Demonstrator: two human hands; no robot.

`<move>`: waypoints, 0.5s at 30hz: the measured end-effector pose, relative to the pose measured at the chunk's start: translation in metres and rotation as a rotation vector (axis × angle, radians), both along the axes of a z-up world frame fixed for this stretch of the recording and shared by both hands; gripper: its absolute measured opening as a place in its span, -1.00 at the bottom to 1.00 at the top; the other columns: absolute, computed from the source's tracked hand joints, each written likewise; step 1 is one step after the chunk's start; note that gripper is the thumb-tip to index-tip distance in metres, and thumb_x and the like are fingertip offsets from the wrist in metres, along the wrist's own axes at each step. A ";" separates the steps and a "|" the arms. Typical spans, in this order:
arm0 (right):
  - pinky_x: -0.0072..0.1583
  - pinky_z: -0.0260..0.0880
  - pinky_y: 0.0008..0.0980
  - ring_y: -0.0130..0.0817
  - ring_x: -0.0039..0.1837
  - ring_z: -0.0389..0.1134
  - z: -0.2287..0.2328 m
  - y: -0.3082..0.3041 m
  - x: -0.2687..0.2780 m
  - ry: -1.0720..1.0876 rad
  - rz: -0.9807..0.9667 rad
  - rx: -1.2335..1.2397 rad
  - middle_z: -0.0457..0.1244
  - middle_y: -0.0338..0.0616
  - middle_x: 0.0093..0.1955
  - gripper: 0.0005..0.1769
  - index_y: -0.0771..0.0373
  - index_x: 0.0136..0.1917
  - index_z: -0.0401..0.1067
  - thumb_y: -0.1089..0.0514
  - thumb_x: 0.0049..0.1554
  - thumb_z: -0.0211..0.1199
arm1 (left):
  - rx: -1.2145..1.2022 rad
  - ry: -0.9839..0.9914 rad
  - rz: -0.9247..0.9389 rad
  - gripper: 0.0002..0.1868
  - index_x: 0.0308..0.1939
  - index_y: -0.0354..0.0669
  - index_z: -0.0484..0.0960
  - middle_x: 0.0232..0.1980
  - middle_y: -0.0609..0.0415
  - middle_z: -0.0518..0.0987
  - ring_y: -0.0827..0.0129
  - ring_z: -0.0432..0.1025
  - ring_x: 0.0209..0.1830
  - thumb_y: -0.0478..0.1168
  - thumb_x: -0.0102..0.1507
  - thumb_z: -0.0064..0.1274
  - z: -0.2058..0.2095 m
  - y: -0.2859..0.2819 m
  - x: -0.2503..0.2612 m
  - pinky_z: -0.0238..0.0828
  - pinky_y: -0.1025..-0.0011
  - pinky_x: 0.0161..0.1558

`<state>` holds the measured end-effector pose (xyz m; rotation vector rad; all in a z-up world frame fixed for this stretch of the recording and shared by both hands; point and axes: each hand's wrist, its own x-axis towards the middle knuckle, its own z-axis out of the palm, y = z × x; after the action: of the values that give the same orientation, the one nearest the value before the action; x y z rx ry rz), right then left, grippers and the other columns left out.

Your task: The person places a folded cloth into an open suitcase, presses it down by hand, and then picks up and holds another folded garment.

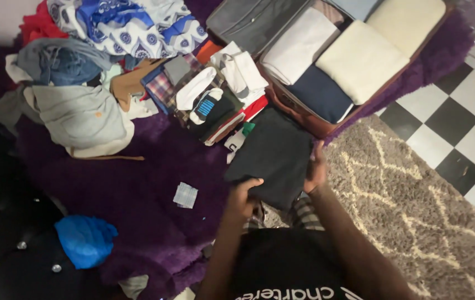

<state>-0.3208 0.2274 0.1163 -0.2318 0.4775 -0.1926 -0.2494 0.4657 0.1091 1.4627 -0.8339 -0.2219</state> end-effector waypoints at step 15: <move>0.46 0.10 0.25 0.04 0.40 0.26 0.042 -0.068 -0.066 0.414 -0.121 -0.149 0.23 0.19 0.36 -0.18 0.39 0.46 0.20 0.06 -0.01 0.32 | -0.140 1.422 0.147 -0.69 -0.07 -0.41 0.63 -0.06 -0.17 0.65 0.05 0.55 -0.08 -0.42 0.10 0.17 0.019 -0.079 -0.015 0.56 0.25 0.01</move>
<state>-0.3863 0.1595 0.1580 -0.3918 0.8907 -0.3015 -0.2648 0.3862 0.1280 0.8747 0.4098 -0.9204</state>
